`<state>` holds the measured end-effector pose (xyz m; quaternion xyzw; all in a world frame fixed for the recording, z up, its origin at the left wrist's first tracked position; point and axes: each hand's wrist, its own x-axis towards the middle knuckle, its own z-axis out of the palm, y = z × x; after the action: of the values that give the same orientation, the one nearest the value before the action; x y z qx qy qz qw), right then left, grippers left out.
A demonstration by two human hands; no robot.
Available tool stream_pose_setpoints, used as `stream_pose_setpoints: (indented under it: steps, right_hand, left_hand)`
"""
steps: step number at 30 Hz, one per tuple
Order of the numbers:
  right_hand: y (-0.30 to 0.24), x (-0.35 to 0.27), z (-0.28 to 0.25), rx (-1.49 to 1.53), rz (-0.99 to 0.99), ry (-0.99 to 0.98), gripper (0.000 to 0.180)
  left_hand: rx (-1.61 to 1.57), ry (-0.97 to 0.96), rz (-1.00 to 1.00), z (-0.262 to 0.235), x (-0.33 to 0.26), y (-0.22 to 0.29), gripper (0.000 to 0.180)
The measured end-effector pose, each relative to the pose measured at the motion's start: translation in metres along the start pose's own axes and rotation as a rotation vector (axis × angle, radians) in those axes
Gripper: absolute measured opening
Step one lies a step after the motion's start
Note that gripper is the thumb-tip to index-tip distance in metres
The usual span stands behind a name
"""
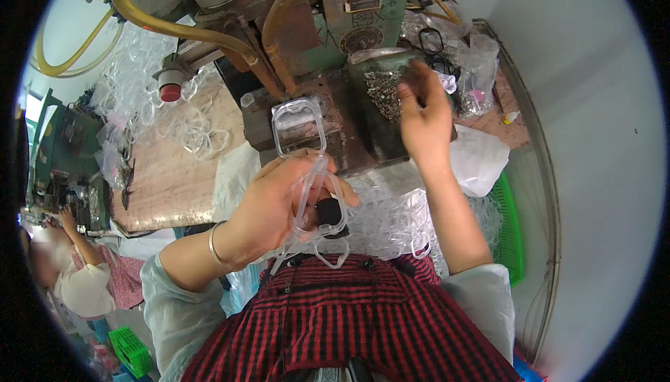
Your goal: The person repeatedly picks up clear plastic eyeglass frames and small metal components, places them into a press machine, and removes the assembled units. The person handles the frames and components by hand and places finished items into a green basket.
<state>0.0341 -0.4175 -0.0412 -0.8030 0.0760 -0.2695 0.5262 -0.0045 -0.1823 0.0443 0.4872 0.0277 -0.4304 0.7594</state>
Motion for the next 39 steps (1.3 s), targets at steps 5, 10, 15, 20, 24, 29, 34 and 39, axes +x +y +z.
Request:
stream_pose_setpoints:
  steps: [5, 10, 15, 20, 24, 29, 34, 39]
  right_hand:
    - [0.052, 0.01, -0.029, 0.11, -0.097, 0.187, 0.032]
    - [0.035, -0.026, -0.033, -0.378, -0.014, -0.003, 0.013]
    - [0.022, -0.032, -0.024, -0.682, -0.144, -0.039, 0.012]
    - [0.029, -0.017, -0.007, -0.78, -0.163, -0.062, 0.012]
    - [0.028, -0.002, -0.001, -0.569, -0.072, 0.054, 0.014]
    - [0.021, -0.004, -0.006, -0.279, -0.006, 0.058, 0.012]
    - [0.025, -0.039, -0.027, -0.319, -0.166, 0.193, 0.007]
    - [0.007, -0.045, -0.031, -0.085, 0.043, 0.062, 0.014]
  left_hand:
    - [-0.058, 0.07, 0.007, 0.014, -0.002, 0.004, 0.03]
    - [-0.041, 0.069, 0.013, 0.009, 0.001, 0.002, 0.029]
    - [-0.041, -0.139, 0.037, -0.016, 0.004, -0.016, 0.035]
    - [0.413, -0.323, 0.434, -0.051, -0.01, -0.076, 0.038]
    - [1.053, -0.051, 0.641, -0.064, -0.02, -0.065, 0.04]
    - [1.557, 0.208, 0.883, -0.08, -0.01, -0.05, 0.037]
    - [1.444, 0.301, 1.097, -0.089, -0.006, -0.063, 0.02]
    - [0.481, 0.759, 0.874, -0.122, -0.017, -0.055, 0.021]
